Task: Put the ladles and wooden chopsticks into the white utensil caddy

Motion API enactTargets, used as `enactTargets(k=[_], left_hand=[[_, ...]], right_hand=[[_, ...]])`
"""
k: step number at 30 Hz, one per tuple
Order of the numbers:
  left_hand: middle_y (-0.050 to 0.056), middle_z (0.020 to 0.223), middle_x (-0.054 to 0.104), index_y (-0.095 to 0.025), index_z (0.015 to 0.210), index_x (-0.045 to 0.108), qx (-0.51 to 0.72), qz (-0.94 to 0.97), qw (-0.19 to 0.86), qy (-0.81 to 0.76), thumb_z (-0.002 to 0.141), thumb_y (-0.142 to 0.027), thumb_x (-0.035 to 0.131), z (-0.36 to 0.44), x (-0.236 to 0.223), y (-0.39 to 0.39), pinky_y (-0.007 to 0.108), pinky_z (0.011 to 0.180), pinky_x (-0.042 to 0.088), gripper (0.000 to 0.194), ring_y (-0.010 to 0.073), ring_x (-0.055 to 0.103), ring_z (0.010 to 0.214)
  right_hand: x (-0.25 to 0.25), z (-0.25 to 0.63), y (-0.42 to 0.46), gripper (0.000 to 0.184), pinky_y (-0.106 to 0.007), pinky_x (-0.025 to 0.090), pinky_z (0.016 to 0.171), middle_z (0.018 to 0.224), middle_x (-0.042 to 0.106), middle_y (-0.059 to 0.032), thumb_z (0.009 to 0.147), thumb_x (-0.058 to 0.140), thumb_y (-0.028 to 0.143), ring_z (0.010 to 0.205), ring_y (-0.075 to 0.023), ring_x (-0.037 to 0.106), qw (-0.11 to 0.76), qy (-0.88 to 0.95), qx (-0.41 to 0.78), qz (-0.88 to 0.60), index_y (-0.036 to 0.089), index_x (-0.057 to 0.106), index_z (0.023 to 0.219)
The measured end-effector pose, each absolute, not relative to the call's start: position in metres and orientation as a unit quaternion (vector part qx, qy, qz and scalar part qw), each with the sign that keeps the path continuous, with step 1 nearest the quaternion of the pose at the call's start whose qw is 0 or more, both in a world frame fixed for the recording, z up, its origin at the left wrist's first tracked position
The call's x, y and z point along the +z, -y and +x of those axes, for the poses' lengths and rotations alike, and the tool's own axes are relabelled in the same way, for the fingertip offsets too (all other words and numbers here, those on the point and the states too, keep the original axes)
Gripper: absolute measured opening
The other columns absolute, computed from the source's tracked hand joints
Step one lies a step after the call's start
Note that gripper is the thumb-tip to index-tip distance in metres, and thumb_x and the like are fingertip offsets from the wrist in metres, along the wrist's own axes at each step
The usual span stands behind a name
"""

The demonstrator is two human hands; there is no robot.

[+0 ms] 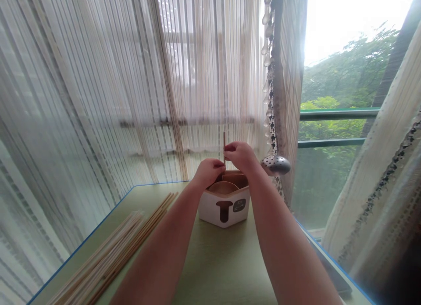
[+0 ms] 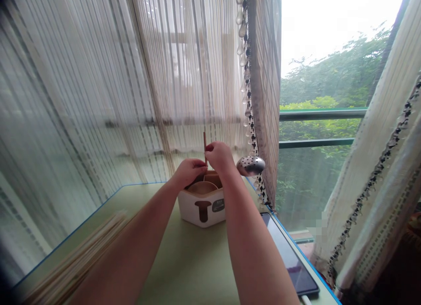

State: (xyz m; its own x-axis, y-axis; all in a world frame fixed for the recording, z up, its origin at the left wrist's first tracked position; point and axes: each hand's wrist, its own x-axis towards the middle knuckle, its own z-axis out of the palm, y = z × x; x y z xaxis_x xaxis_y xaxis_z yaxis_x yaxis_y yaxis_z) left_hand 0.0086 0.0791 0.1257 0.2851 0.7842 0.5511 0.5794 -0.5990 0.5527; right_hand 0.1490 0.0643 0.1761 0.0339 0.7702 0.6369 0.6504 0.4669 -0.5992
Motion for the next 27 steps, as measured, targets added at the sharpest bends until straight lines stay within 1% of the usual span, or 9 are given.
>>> enactTargets(k=[2, 4, 7, 10, 12, 14, 18, 22, 27], left_hand=[[0.004, 0.078, 0.070, -0.017, 0.082, 0.072, 0.409, 0.789, 0.110, -0.446, 0.073, -0.032, 0.060, 0.0092, 0.1253, -0.0795, 0.028, 0.072, 0.047, 0.022, 0.0173, 0.063, 0.075], [0.005, 0.081, 0.071, -0.018, 0.079, 0.072, 0.404, 0.788, 0.081, -0.458, 0.071, -0.033, 0.063, 0.0093, 0.1255, -0.0795, 0.029, 0.076, 0.046, 0.020, 0.0186, 0.062, 0.078], [0.005, 0.080, 0.071, -0.018, 0.078, 0.073, 0.391, 0.795, 0.063, -0.459, 0.071, -0.034, 0.064, 0.0082, 0.1265, -0.0792, 0.029, 0.075, 0.045, 0.020, 0.0184, 0.062, 0.077], [0.005, 0.075, 0.070, -0.017, 0.079, 0.073, 0.374, 0.804, 0.076, -0.456, 0.073, -0.036, 0.061, 0.0067, 0.1278, -0.0784, 0.027, 0.069, 0.045, 0.023, 0.0163, 0.061, 0.070], [0.005, 0.074, 0.070, -0.017, 0.078, 0.073, 0.371, 0.809, 0.081, -0.450, 0.073, -0.036, 0.061, 0.0061, 0.1287, -0.0775, 0.026, 0.068, 0.044, 0.023, 0.0153, 0.061, 0.068], [0.004, 0.074, 0.071, -0.017, 0.077, 0.073, 0.372, 0.808, 0.085, -0.449, 0.072, -0.036, 0.061, 0.0057, 0.1296, -0.0764, 0.026, 0.068, 0.044, 0.023, 0.0149, 0.061, 0.068], [0.003, 0.074, 0.071, -0.017, 0.080, 0.073, 0.400, 0.789, 0.105, -0.455, 0.071, -0.033, 0.060, 0.0051, 0.1305, -0.0749, 0.025, 0.067, 0.045, 0.023, 0.0146, 0.062, 0.069], [0.002, 0.075, 0.071, -0.018, 0.082, 0.072, 0.415, 0.787, 0.125, -0.439, 0.072, -0.031, 0.057, 0.0054, 0.1292, -0.0760, 0.025, 0.067, 0.046, 0.023, 0.0146, 0.062, 0.071], [0.002, 0.071, 0.069, -0.016, 0.080, 0.072, 0.406, 0.797, 0.124, -0.430, 0.073, -0.030, 0.055, 0.0049, 0.1287, -0.0767, 0.024, 0.065, 0.046, 0.024, 0.0143, 0.061, 0.068]], right_hand=[[0.1777, 0.1483, -0.0619, 0.016, -0.028, 0.048, 0.069, 0.072, 0.069, -0.0052, 0.068, 0.058, 0.019, 0.072, -0.0175, 0.064, 0.504, 0.690, 0.043, -0.518, 0.015, 0.070, 0.077], [0.1789, 0.1468, -0.0601, 0.020, -0.029, 0.047, 0.070, 0.076, 0.070, -0.0057, 0.071, 0.057, 0.024, 0.073, -0.0173, 0.063, 0.533, 0.676, 0.025, -0.509, 0.016, 0.070, 0.083], [0.1788, 0.1441, -0.0593, 0.028, -0.028, 0.047, 0.069, 0.077, 0.069, -0.0042, 0.075, 0.054, 0.027, 0.072, -0.0153, 0.063, 0.583, 0.660, 0.020, -0.473, 0.017, 0.067, 0.098], [0.1767, 0.1419, -0.0604, 0.041, -0.027, 0.047, 0.067, 0.077, 0.068, -0.0021, 0.076, 0.054, 0.026, 0.065, -0.0129, 0.060, 0.595, 0.669, 0.008, -0.446, 0.020, 0.058, 0.117], [0.1752, 0.1411, -0.0616, 0.047, -0.027, 0.046, 0.066, 0.080, 0.067, -0.0015, 0.077, 0.053, 0.026, 0.062, -0.0119, 0.058, 0.594, 0.677, -0.007, -0.435, 0.023, 0.052, 0.124], [0.1742, 0.1406, -0.0626, 0.042, -0.027, 0.046, 0.067, 0.081, 0.066, -0.0014, 0.078, 0.051, 0.025, 0.062, -0.0115, 0.057, 0.588, 0.682, -0.018, -0.435, 0.024, 0.055, 0.120], [0.1744, 0.1406, -0.0627, 0.028, -0.026, 0.045, 0.067, 0.072, 0.064, -0.0009, 0.076, 0.051, 0.024, 0.063, -0.0128, 0.058, 0.568, 0.677, -0.025, -0.467, 0.022, 0.067, 0.098], [0.1774, 0.1420, -0.0602, 0.028, -0.028, 0.046, 0.070, 0.070, 0.065, -0.0012, 0.073, 0.052, 0.025, 0.065, -0.0146, 0.059, 0.564, 0.663, -0.032, -0.491, 0.022, 0.070, 0.094], [0.1805, 0.1431, -0.0584, 0.027, -0.031, 0.046, 0.074, 0.074, 0.067, -0.0031, 0.074, 0.051, 0.028, 0.070, -0.0166, 0.061, 0.576, 0.650, -0.044, -0.493, 0.022, 0.072, 0.089]])
